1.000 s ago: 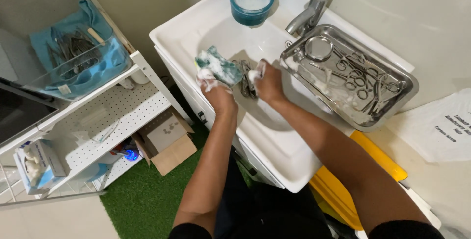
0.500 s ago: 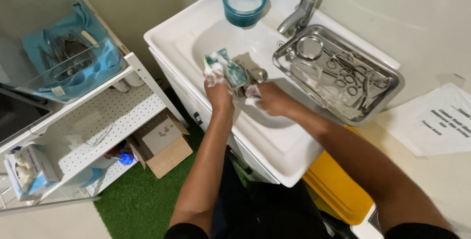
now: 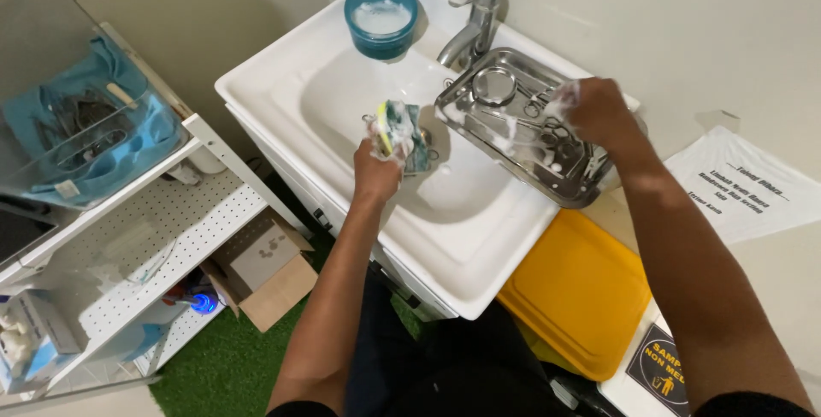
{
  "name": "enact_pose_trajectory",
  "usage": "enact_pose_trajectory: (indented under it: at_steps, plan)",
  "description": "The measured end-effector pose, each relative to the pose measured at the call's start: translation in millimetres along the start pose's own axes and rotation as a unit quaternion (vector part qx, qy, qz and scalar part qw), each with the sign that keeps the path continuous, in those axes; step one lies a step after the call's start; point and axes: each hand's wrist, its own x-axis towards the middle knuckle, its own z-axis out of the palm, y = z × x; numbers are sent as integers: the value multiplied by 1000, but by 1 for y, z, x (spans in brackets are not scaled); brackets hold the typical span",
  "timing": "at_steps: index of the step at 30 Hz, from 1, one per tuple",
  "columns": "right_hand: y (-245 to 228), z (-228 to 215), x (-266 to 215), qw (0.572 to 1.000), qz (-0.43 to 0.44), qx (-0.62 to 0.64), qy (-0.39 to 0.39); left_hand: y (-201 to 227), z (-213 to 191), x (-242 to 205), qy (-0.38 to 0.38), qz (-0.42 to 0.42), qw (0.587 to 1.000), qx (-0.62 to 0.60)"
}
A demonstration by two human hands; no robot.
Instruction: Scrubbing and washing various metal dental instruments with soap and a sponge in a clinic sink.
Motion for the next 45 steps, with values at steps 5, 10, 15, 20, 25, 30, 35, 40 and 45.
enact_pose_trajectory:
  at_steps: [5,10,15,20,25,30,35,40,45]
  plan:
    - [-49,-16,-6,991,50,-49,-115,6,0,-5,-13,45,998,49]
    - [-39,-5,7,962,86,-180,-188,-23,1,10,-3,127,991,37]
    - [-13,2,11,958,85,-202,-185,-10,1,2,0,74,997,33]
    - [-62,-29,-3,953,103,-180,-219,-9,1,3,2,61,998,27]
    - [-62,-32,-2,942,96,-191,-257,-2,2,-2,-4,52,999,15]
    - [-79,-40,-10,919,97,-245,-292,0,1,-3,7,84,996,25]
    - [-21,-19,1,952,68,-108,-280,-31,3,14,22,169,985,24]
    - [-17,-20,-7,967,33,-40,-251,3,2,-1,-19,-19,999,30]
    - [-49,-37,-27,967,83,128,-204,-14,3,3,-8,91,996,4]
